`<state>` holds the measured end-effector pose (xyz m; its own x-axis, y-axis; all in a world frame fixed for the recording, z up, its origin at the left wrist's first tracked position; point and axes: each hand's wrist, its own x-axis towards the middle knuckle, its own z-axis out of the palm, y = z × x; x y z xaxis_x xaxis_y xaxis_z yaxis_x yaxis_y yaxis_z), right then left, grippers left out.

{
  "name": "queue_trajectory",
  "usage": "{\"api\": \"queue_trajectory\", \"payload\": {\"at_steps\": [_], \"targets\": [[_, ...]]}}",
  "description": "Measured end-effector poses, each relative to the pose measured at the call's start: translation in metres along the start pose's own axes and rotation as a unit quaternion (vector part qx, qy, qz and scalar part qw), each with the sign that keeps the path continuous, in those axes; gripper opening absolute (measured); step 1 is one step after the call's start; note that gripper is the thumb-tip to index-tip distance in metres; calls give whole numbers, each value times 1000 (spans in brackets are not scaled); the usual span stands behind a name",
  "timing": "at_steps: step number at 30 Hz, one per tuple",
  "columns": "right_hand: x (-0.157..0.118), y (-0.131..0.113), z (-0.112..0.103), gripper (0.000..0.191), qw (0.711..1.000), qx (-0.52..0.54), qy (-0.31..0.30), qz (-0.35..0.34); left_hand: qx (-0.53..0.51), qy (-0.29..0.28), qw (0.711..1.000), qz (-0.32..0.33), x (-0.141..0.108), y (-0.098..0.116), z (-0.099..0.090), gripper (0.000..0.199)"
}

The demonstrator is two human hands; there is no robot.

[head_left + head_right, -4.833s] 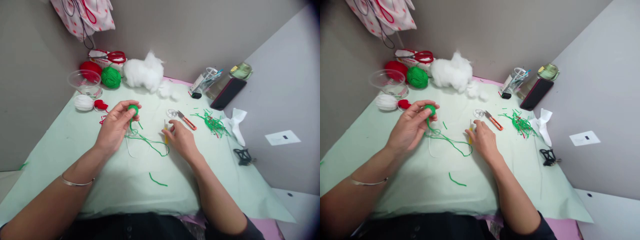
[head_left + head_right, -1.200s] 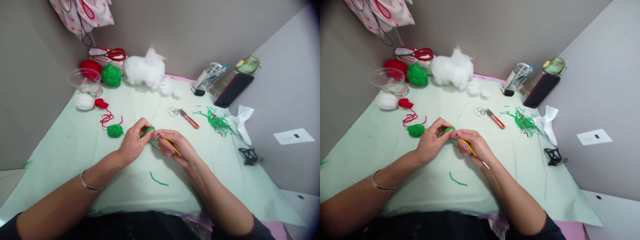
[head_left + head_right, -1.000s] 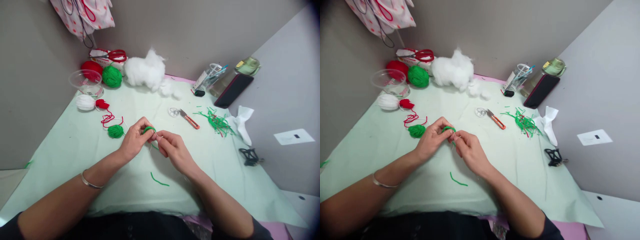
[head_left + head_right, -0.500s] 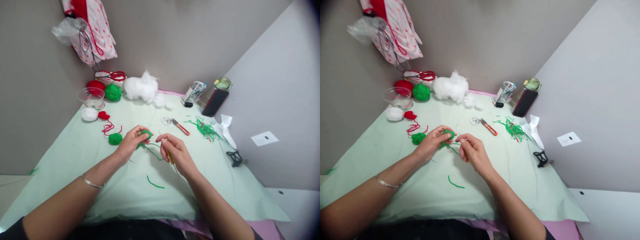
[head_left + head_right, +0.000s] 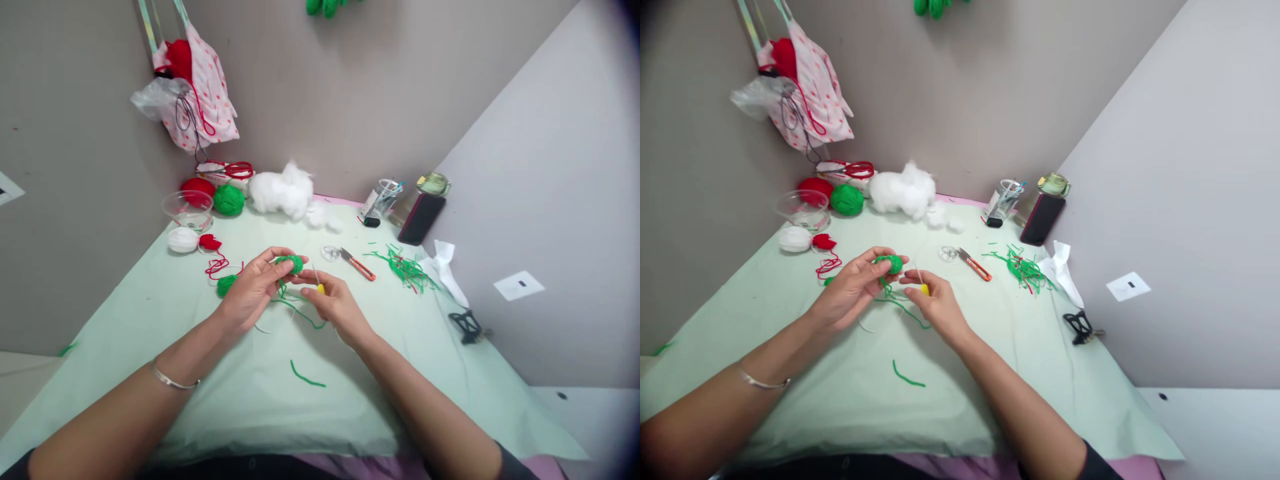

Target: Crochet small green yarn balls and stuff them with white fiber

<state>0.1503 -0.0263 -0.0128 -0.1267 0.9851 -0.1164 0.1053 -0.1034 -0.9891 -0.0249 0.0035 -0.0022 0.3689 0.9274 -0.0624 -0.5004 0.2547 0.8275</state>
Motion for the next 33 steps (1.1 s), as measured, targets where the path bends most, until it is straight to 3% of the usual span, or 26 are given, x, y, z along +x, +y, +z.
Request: {"api": "queue_trajectory", "payload": {"at_steps": [2, 4, 6, 12, 19, 25, 33], "targets": [[3, -3, 10, 43, 997, 15, -70, -21, -22, 9, 1000, 7, -1, 8, 2, 20], [5, -5, 15, 43, 986, 32, -162, 0, -31, 28, 999, 31, -1, 18, 2, 22], [5, -6, 13, 42, 978, 28, -203, 32, -33, 45, 996, 66, 1, 29, -2, 22], [-14, -13, -26, 41, 994, 33, -99, 29, 7, 114, 986, 121, 5, 54, -20, 27], [-48, -33, -66, 36, 996, 82, 12, -14, 47, 112, 987, 108, -1, 48, -37, 30], [-66, -44, -83, 24, 978, 148, 114, -88, 110, 128, 979, 115, -3, 41, -48, 28], [-80, -48, -106, 24, 945, 202, 212, -142, 79, 141, 982, 102, -5, 38, -52, 33]]}}
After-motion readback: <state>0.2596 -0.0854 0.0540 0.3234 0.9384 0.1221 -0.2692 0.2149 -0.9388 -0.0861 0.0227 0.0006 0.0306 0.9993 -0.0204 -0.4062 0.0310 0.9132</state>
